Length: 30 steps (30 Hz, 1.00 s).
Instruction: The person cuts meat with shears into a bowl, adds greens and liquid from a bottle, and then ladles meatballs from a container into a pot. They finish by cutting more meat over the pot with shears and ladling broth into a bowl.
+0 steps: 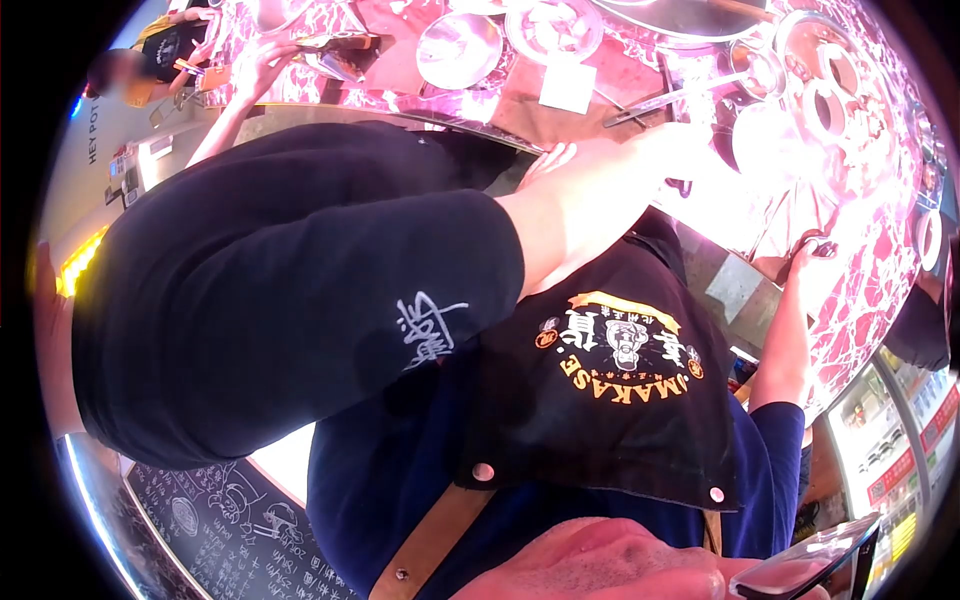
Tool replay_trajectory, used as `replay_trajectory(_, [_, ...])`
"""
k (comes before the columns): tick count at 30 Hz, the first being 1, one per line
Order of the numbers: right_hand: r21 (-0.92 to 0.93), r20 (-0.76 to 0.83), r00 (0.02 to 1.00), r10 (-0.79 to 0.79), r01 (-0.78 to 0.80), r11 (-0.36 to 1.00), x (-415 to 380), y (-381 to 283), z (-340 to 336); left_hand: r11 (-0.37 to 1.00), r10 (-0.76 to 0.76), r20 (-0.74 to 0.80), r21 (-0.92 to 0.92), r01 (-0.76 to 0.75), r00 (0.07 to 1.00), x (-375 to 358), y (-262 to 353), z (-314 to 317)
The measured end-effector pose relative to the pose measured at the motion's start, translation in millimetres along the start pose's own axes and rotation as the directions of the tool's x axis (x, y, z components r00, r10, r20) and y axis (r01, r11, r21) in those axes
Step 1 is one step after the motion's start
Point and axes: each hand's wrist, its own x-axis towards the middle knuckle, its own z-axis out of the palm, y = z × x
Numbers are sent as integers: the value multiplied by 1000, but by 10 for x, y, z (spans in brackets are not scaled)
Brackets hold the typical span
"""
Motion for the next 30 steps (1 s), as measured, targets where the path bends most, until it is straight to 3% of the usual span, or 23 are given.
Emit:
replay_trajectory(1, [-66,-41,999,34,-37,997,8,-299,-85,998,-45,4,-42,45,999,-111,-21,-38])
replay_trajectory(3, [-130,-85,994,65,-76,989,-27,-117,28,992,-96,-13,-80,95,995,-356,-50,-98])
replay_trajectory(5, [41,51,996,79,-81,996,-35,325,134,989,-123,-54,-94,118,991,-657,-100,-103])
replay_trajectory(12, [61,69,991,111,-115,991,-46,418,193,960,-266,-319,-171,221,910,-2056,-378,110])
replay_trajectory(15, [58,31,996,87,-89,994,-54,484,226,991,-103,-540,19,135,836,-2112,192,-91])
replay_trajectory(16, [44,81,993,80,-84,995,-34,488,209,991,-99,-538,21,131,837,-2101,203,-79])
replay_trajectory(18, [31,127,989,77,-81,996,-16,456,171,968,-12,-567,201,152,824,-2078,209,-51])
replay_trajectory(19, [52,94,991,94,-99,994,-31,409,145,970,-117,-466,138,202,877,-2066,292,-79])
replay_trajectory(22, [67,69,992,110,-114,991,-45,381,117,994,-90,-341,26,106,936,-1963,215,53])
replay_trajectory(24, [62,75,991,109,-114,992,-40,400,133,978,-176,-249,-152,141,952,-1871,217,113])
replay_trajectory(27, [87,59,995,86,-91,992,-16,473,190,940,-256,-98,-258,224,962,-1689,347,170])
replay_trajectory(28, [44,104,992,77,-82,996,11,464,134,923,-264,-19,-295,247,964,-1616,390,183])
replay_trajectory(30, [-42,201,978,59,-52,998,85,352,-108,951,-176,-24,-262,164,984,-1388,510,298])
